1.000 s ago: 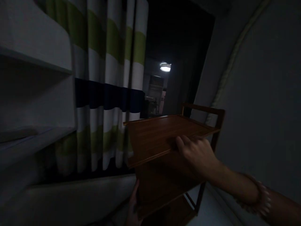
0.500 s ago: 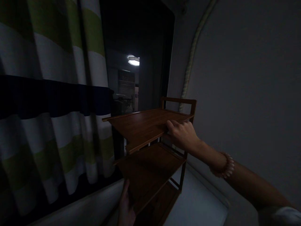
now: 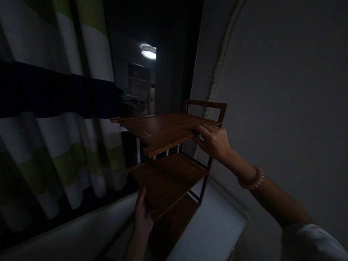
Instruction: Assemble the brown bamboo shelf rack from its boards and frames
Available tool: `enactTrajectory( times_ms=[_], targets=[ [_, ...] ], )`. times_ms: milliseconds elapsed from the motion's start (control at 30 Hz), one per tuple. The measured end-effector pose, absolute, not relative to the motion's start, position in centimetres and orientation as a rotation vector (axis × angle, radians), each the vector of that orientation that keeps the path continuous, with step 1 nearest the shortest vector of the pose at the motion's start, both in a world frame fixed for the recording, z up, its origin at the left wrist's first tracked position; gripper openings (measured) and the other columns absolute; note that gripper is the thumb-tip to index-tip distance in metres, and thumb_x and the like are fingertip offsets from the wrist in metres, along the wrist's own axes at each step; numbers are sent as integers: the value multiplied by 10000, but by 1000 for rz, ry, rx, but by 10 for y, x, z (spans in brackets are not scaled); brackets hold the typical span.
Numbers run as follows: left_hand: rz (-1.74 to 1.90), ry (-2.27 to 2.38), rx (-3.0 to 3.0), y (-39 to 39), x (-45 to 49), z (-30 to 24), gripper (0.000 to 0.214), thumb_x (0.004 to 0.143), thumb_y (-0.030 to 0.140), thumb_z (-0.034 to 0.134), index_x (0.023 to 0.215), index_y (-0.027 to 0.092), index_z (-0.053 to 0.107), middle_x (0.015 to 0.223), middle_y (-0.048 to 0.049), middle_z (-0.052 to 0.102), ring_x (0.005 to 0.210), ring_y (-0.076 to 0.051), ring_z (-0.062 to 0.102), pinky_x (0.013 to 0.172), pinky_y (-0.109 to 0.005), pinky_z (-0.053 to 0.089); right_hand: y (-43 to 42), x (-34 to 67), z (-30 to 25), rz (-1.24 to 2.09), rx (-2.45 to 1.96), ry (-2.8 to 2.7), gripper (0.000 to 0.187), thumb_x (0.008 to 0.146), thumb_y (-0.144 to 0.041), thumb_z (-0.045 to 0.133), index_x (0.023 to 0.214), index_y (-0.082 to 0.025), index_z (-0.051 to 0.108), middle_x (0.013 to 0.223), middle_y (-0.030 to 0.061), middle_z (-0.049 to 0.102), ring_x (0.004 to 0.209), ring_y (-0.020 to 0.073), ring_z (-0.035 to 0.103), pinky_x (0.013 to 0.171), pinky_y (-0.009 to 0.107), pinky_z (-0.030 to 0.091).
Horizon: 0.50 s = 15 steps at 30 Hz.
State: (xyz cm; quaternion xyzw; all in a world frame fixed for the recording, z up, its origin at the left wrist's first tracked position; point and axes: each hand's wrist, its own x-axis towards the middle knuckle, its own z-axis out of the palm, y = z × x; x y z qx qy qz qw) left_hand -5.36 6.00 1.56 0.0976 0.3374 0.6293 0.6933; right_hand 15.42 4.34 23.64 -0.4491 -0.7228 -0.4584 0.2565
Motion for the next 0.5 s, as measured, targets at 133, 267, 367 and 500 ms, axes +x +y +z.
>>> enactTrajectory(
  times_ms=[133, 267, 367, 500],
  targets=[
    [1444, 800, 184, 56, -51, 22, 333, 795, 272, 504, 1124, 277, 557, 1253, 25, 513, 1147, -165, 470, 997, -323, 362, 47, 158, 236, -1207, -1161, -1974, 272, 860, -326, 417, 951, -153, 606, 754, 43, 635, 589, 128, 530, 516, 249, 292],
    [1415, 827, 175, 53, -46, 31, 323, 790, 289, 507, 1104, 249, 571, 1204, 2, 553, 1108, -191, 504, 975, -375, 386, 48, 162, 236, -1121, -1152, -2004, 297, 867, -346, 410, 979, -147, 599, 743, 41, 620, 605, 126, 530, 529, 241, 310],
    [1431, 865, 181, 51, -42, 42, 329, 762, 312, 540, 1075, 221, 590, 1079, -36, 625, 1015, -213, 566, 892, -374, 454, 47, 163, 236, -1065, -1165, -2009, 334, 877, -376, 390, 1028, -146, 578, 723, 31, 597, 612, 124, 528, 520, 233, 307],
    [1493, 901, 253, 49, -37, 46, 303, 727, 331, 571, 987, 185, 626, 949, -60, 666, 987, -231, 580, 834, -327, 485, 48, 166, 234, -984, -1109, -1997, 350, 882, -389, 380, 1060, -144, 556, 695, 17, 569, 613, 113, 526, 524, 219, 325]
  ],
)
